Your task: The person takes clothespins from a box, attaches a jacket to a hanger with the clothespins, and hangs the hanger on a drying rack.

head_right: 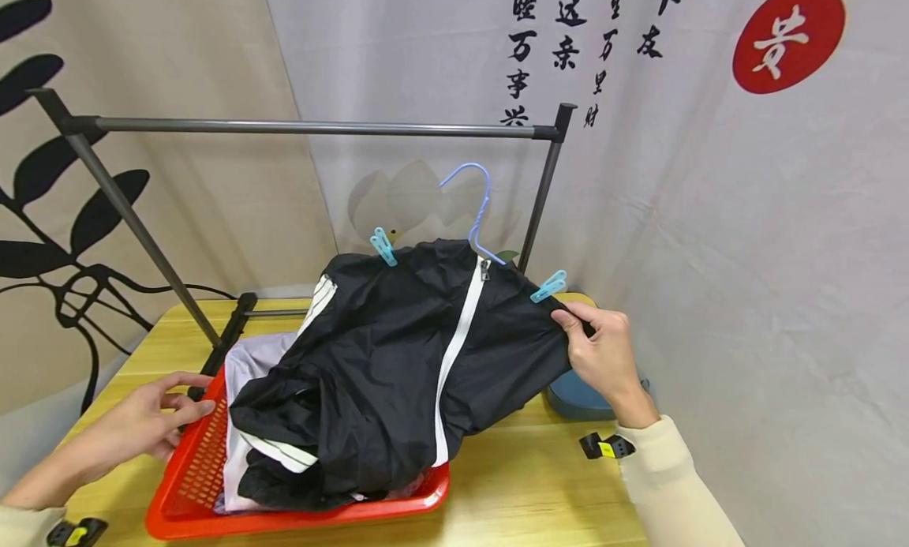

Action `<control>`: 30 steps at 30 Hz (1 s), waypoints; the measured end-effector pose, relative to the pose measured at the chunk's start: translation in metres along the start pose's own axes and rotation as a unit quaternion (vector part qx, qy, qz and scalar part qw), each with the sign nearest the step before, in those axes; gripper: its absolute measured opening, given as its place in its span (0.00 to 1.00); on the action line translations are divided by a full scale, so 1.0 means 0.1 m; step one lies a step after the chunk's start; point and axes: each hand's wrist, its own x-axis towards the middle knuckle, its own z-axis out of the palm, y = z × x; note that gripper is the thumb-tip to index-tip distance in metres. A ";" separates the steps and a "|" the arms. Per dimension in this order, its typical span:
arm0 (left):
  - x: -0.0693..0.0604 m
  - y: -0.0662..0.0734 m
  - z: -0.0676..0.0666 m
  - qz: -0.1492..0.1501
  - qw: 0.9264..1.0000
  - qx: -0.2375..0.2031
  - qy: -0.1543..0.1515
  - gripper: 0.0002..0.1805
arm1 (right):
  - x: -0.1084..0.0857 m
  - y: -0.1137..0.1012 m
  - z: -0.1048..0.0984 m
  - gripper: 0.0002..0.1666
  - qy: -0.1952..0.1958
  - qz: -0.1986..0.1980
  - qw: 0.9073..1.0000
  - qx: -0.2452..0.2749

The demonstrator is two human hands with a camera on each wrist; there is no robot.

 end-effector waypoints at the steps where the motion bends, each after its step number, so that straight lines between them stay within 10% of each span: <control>1: 0.00 -0.01 -0.02 -0.002 1.000 0.002 0.000 0.41 | 0.00 0.00 0.00 0.13 0.000 0.000 1.000 0.000; 30: -0.15 -0.22 -0.41 -0.047 0.998 0.042 0.015 0.42 | -0.01 -0.01 -0.01 0.10 0.022 0.012 1.000 -0.018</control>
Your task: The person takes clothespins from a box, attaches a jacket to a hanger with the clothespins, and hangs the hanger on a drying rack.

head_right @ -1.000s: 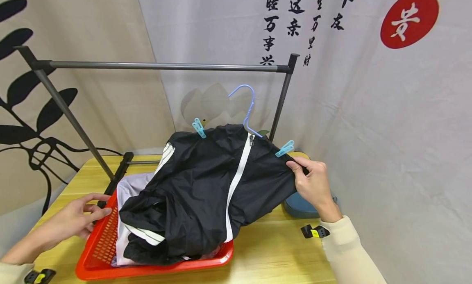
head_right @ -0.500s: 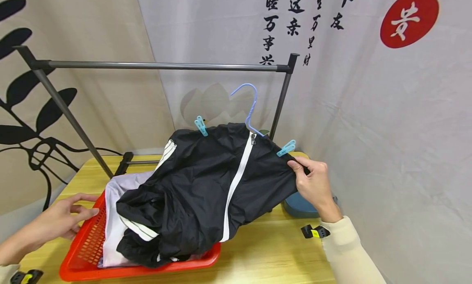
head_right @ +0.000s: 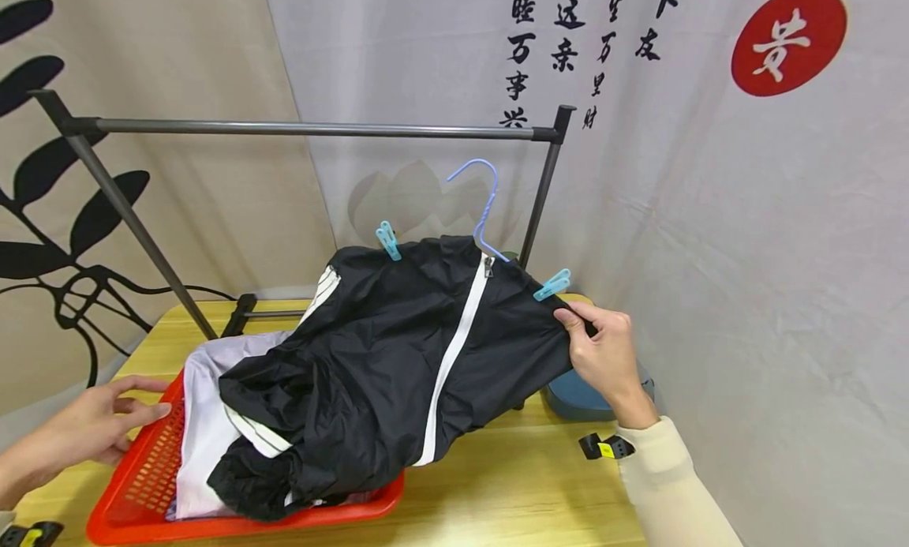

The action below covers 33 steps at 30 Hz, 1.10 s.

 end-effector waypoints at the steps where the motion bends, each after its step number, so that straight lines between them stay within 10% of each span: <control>1: 0.00 0.00 0.00 -0.004 1.000 0.000 0.001 0.42 | 0.00 0.00 0.00 0.10 0.000 0.001 1.000 -0.001; 10: 0.00 0.08 0.02 0.006 0.996 0.079 0.039 0.39 | 0.02 0.00 0.02 0.11 0.002 -0.005 1.000 0.012; 16: -0.11 0.32 0.10 0.066 0.958 0.230 0.157 0.35 | 0.01 0.01 0.04 0.10 0.003 -0.001 1.000 0.019; 21: -0.25 0.64 0.28 0.111 0.943 0.238 0.205 0.37 | 0.00 0.01 0.06 0.11 0.007 -0.001 1.000 0.021; 33: -0.57 1.17 0.86 0.198 0.945 0.201 0.165 0.46 | -0.01 -0.03 0.09 0.11 0.019 0.001 0.999 0.025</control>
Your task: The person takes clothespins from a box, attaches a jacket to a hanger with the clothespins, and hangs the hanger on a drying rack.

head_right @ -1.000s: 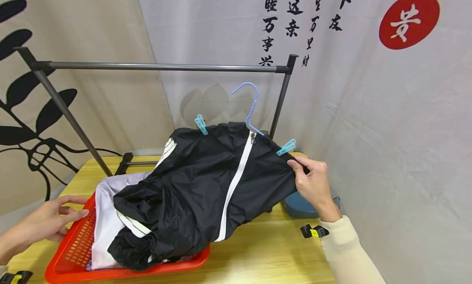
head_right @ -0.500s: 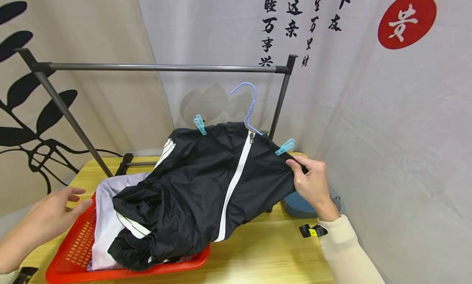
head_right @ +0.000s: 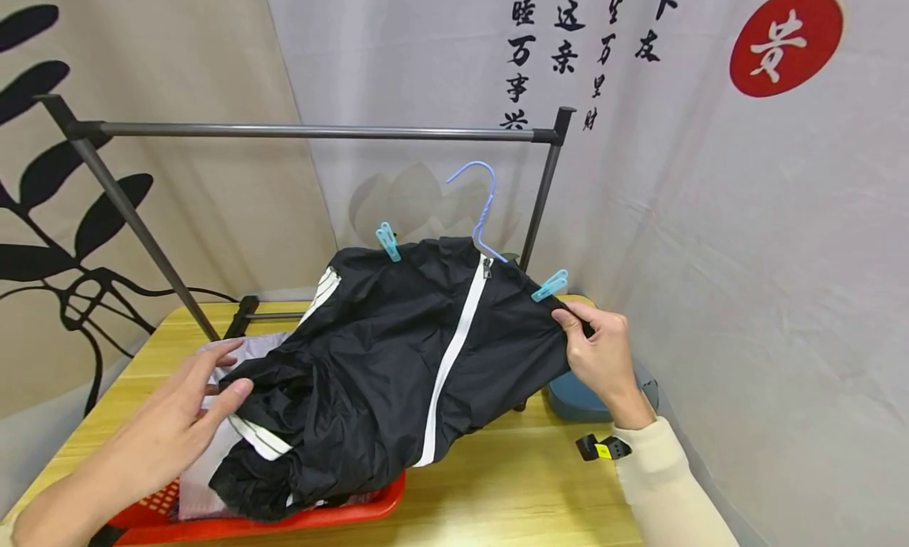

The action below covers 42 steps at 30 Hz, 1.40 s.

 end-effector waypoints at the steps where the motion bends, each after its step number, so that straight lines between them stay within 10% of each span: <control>1: -0.02 0.06 0.03 0.006 1.000 0.000 -0.001 0.48 | 0.00 0.00 0.00 0.11 0.000 0.000 1.000 0.000; 10: -0.12 0.58 0.27 0.078 0.997 -0.009 -0.011 0.66 | 0.00 0.02 0.02 0.09 -0.001 0.003 1.000 -0.008; 21: 0.04 0.89 0.63 0.168 0.985 0.032 -0.034 0.77 | -0.01 0.06 0.01 0.08 -0.008 0.001 1.000 -0.021; 35: 0.47 0.91 0.73 0.150 0.984 0.043 -0.082 0.63 | -0.04 0.00 0.02 0.09 -0.009 0.009 1.000 -0.013; 42: 0.61 0.82 0.68 0.227 0.968 0.059 -0.088 0.44 | -0.07 0.02 0.03 0.09 -0.016 0.013 1.000 -0.015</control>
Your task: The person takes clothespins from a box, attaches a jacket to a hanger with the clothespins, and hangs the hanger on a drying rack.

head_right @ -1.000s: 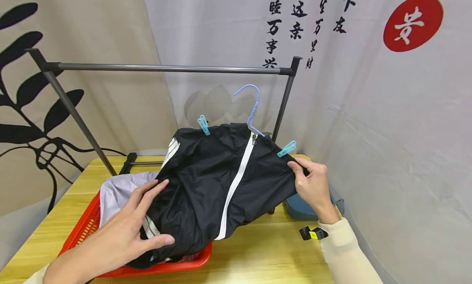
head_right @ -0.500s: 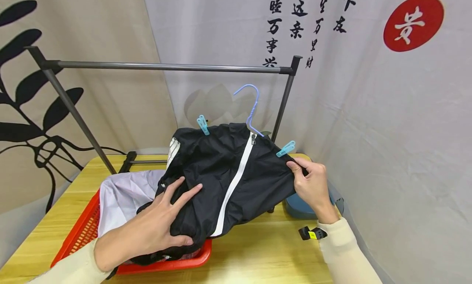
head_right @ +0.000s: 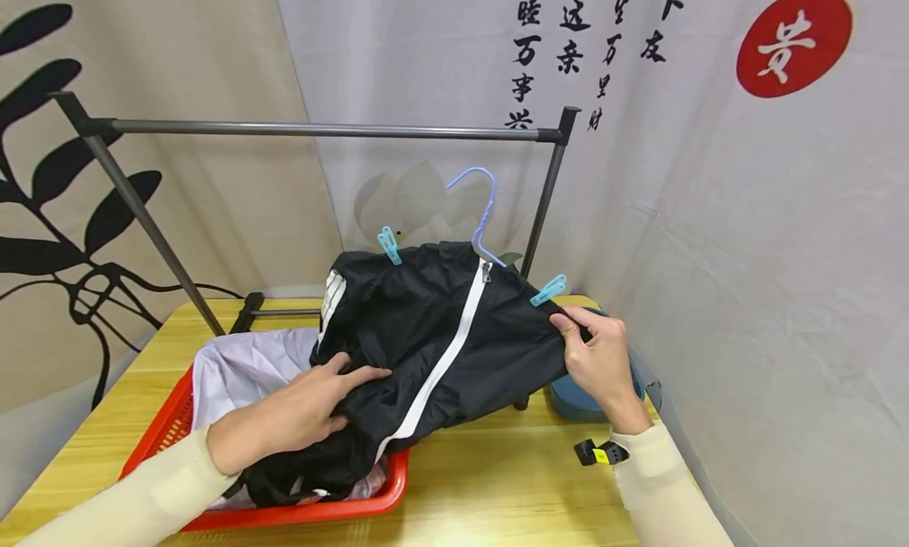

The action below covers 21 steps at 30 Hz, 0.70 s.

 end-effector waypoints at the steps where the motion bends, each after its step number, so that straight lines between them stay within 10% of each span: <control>1: 0.00 -0.02 -0.01 0.018 1.000 0.005 0.007 0.40 | -0.01 0.00 0.00 0.09 0.000 -0.001 1.000 0.000; 8: 0.04 -0.16 -0.10 0.076 0.995 -0.007 0.062 0.25 | -0.04 0.00 0.02 0.10 0.010 -0.008 1.000 0.005; 21: 0.05 -0.22 -0.36 -0.025 0.985 -0.072 0.153 0.22 | -0.01 0.00 -0.03 0.10 0.009 -0.021 1.000 0.000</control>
